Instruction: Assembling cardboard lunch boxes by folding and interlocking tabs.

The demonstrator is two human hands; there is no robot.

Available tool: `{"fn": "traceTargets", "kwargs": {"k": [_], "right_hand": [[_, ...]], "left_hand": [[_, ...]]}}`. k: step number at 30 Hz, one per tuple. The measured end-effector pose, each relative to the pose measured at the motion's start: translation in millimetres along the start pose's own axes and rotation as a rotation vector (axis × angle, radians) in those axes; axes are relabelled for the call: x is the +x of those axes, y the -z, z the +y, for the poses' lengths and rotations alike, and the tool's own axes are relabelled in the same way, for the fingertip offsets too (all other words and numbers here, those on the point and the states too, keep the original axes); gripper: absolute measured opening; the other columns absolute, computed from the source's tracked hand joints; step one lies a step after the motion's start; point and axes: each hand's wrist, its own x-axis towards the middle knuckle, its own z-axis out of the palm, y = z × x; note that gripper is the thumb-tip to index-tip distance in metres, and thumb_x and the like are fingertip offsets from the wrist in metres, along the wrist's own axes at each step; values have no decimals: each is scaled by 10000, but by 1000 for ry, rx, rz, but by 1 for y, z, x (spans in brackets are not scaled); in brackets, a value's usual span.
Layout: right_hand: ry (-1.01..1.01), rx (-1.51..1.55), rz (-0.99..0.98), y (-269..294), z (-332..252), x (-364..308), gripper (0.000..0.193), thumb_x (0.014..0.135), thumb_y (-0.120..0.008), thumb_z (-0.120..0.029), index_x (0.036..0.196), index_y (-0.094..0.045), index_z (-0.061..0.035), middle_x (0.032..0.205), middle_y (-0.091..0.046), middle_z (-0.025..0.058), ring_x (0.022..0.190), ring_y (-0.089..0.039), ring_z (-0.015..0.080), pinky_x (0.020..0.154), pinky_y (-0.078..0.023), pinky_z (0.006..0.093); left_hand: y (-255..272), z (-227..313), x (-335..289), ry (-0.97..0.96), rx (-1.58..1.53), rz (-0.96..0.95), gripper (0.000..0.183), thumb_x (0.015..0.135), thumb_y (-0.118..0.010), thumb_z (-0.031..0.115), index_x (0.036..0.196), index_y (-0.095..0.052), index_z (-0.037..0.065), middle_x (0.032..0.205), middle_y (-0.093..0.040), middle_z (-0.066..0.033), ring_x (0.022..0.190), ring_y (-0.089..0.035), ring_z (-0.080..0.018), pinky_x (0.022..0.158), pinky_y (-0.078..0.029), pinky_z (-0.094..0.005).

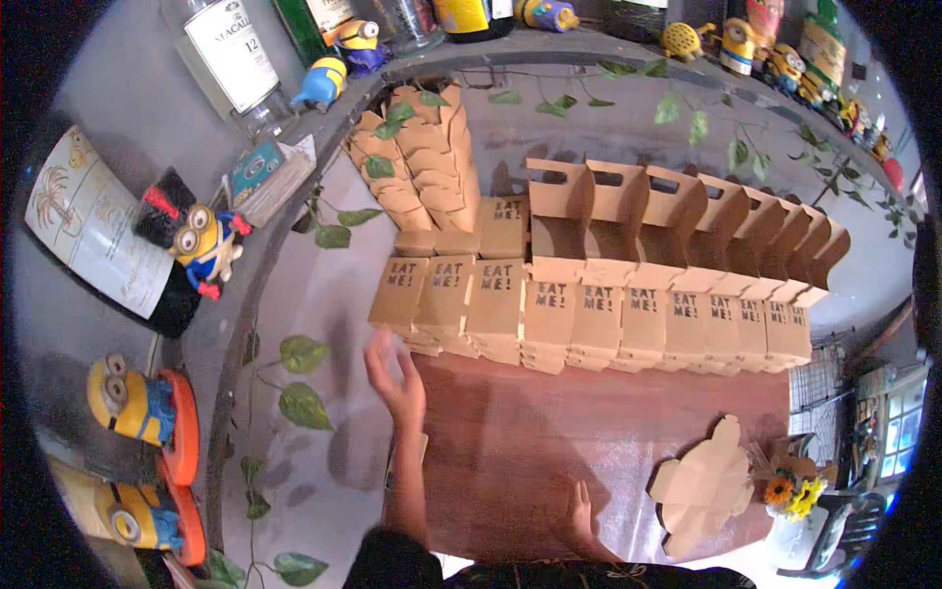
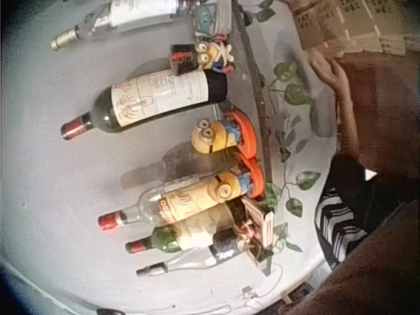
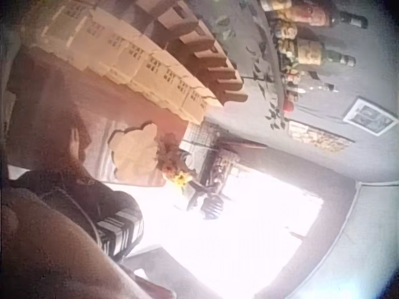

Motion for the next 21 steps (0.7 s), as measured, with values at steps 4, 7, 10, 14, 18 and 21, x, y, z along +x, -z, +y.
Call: {"fn": "traceTargets", "kwargs": {"k": [4, 7, 10, 14, 18, 21], "right_hand": [[5, -146, -33, 4, 35, -53, 640, 782, -750, -183, 1336, -497, 15, 1207, -569, 279, 1136, -551, 486, 980, -476, 527], [24, -185, 41, 19, 25, -58, 618, 813, -726, -207, 1352, -494, -13, 1205, -577, 270, 1125, -555, 497, 960, -485, 539], [-149, 7, 42, 47, -7, -62, 648, 788, -765, -194, 1352, -500, -17, 1203, -592, 249, 1075, -607, 447, 893, -525, 515], [-206, 91, 122, 77, -51, -63, 662, 789, -777, -179, 1362, -486, -20, 1214, -600, 217, 1061, -633, 376, 862, -542, 458], [-218, 131, 95, 98, -64, -63, 631, 788, -762, -161, 1346, -504, -18, 1192, -619, 200, 1023, -658, 348, 838, -550, 434], [-228, 145, 55, 108, -51, -71, 608, 788, -750, -148, 1333, -517, -17, 1176, -633, 188, 996, -677, 326, 820, -556, 416]], "left_hand": [[-84, -43, 116, 136, -309, -126, 547, 956, -519, -28, 1484, -377, -22, 1463, -481, -221, 1325, -530, -324, 1105, -427, -405], [-129, -80, 158, 193, -205, -109, 629, 879, -539, -14, 1489, -385, -40, 1447, -499, -256, 1344, -514, -353, 1120, -416, -416], [-157, -109, 171, 200, 9, -137, 670, 817, -543, 30, 1468, -414, -60, 1406, -535, -279, 1350, -505, -374, 1134, -398, -416], [-171, -126, 168, 210, -32, -160, 656, 812, -531, 73, 1448, -443, -61, 1374, -569, -275, 1323, -523, -370, 1136, -378, -403], [-160, -110, 177, 356, -158, -231, 568, 835, -538, 82, 1385, -515, -59, 1359, -585, -256, 1289, -548, -338, 1099, -405, -395], [-134, -81, 169, 346, -25, -286, 516, 880, -590, 95, 1371, -541, -56, 1401, -559, -237, 1267, -563, -327, 1070, -439, -400]]}}
